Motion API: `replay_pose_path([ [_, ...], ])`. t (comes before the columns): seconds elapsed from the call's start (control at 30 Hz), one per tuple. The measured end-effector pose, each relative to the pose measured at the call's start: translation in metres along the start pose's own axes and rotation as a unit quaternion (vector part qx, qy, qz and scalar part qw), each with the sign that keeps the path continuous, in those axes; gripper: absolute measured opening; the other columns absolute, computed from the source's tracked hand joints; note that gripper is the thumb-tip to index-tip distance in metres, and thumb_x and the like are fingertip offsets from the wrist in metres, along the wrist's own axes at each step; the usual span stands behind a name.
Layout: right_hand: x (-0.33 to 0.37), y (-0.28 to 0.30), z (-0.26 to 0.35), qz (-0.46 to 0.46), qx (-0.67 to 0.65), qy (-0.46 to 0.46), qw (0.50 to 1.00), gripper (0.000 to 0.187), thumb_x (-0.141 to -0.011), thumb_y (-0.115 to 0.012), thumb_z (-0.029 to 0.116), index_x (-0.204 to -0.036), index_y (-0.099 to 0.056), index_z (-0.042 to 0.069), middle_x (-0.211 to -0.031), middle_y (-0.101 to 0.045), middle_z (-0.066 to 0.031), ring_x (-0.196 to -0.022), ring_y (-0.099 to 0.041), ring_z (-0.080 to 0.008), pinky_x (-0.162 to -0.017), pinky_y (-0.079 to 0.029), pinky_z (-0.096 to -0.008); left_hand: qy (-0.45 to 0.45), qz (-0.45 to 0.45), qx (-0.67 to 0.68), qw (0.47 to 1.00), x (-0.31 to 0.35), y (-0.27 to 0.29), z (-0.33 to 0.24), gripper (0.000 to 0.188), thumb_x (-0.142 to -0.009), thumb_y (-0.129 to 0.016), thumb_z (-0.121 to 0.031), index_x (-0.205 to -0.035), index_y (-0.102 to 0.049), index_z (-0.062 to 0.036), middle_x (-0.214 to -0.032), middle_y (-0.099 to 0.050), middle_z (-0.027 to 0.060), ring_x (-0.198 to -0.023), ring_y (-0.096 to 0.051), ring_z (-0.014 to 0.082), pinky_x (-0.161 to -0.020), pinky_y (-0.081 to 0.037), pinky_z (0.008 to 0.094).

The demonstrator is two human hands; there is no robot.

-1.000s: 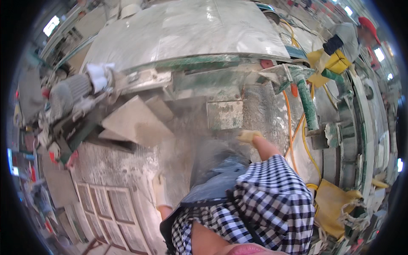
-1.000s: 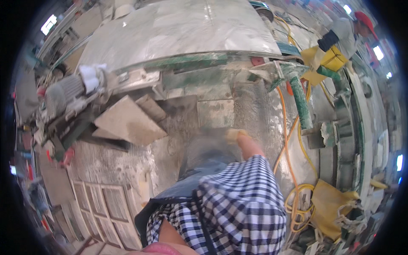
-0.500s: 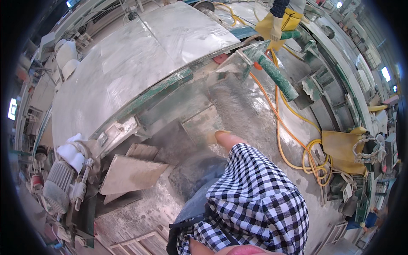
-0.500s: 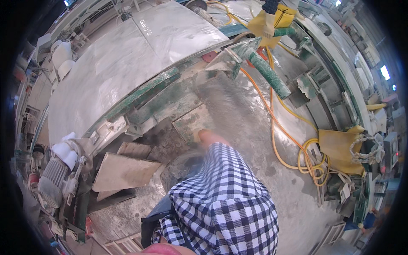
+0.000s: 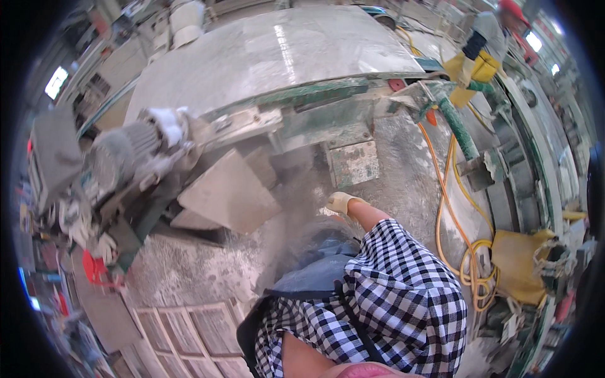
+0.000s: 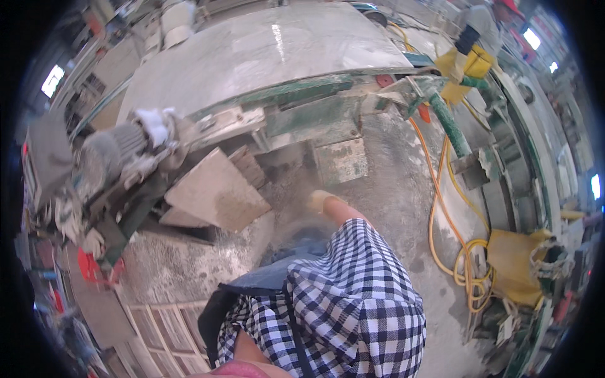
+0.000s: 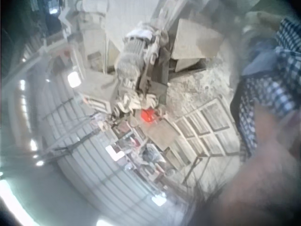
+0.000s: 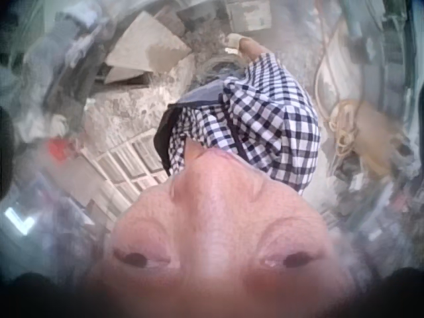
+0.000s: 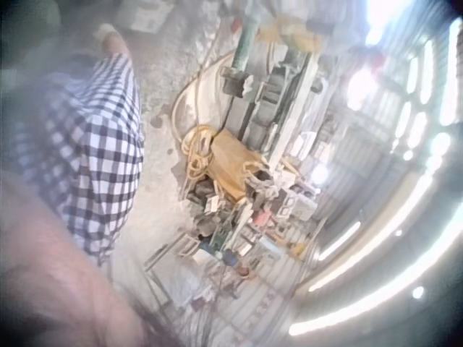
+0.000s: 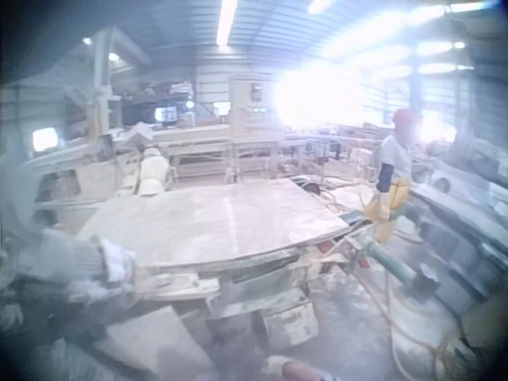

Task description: The person repeatedly wipes and polishes large white stone slabs on a machine using a white cloth. They lift, rotate, and reposition the slabs while wiping different areas. A coworker assists by holding and moving the slabs at times.

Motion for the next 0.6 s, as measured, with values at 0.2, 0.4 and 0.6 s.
replay_pose_path([
  [0.2, -0.007, -0.028, 0.090, -0.071, 0.107, 0.135, 0.983, 0.030, -0.083, -0.068, 0.024, -0.110, -0.071, 0.010, -0.108, -0.072, -0.0152, -0.104, -0.069, -0.0349, -0.086, -0.057, -0.0436, 0.249, -0.112, 0.026, 0.962, 0.086, 0.095, 0.184, 0.039, -0.104, -0.049, -0.016, -0.134, -0.057, 0.0063, -0.121, -0.070, 0.0223, -0.110, -0.067, 0.0291, -0.097, -0.049, 0.0379],
  [0.4, -0.040, -0.050, 0.085, -0.048, -0.055, 0.029, 0.997, 0.047, -0.094, -0.055, 0.045, -0.109, -0.074, 0.004, -0.107, -0.071, -0.0240, -0.103, -0.066, -0.0440, -0.090, -0.052, -0.0522, 0.292, -0.156, 0.136, 0.934, 0.096, 0.086, 0.229, 0.038, -0.103, -0.050, -0.016, -0.133, -0.057, 0.0067, -0.119, -0.071, 0.0218, -0.107, -0.068, 0.0291, -0.093, -0.051, 0.0391],
  [0.6, -0.127, -0.014, 0.135, 0.094, -0.021, -0.071, 0.993, 0.046, -0.093, -0.056, 0.037, -0.123, -0.072, 0.006, -0.130, -0.067, -0.0210, -0.122, -0.064, -0.0361, -0.103, -0.050, -0.0469, 0.216, -0.139, 0.220, 0.941, 0.028, 0.071, 0.190, 0.038, -0.103, -0.050, -0.017, -0.132, -0.058, 0.0068, -0.117, -0.071, 0.0210, -0.104, -0.069, 0.0288, -0.089, -0.053, 0.0398],
])
Point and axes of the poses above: each hand's wrist, its own x-axis away from the middle knuckle, its own y-axis out of the back of the hand, z = x × y, the point moved 2 cm from there along -x, towards the middle knuckle
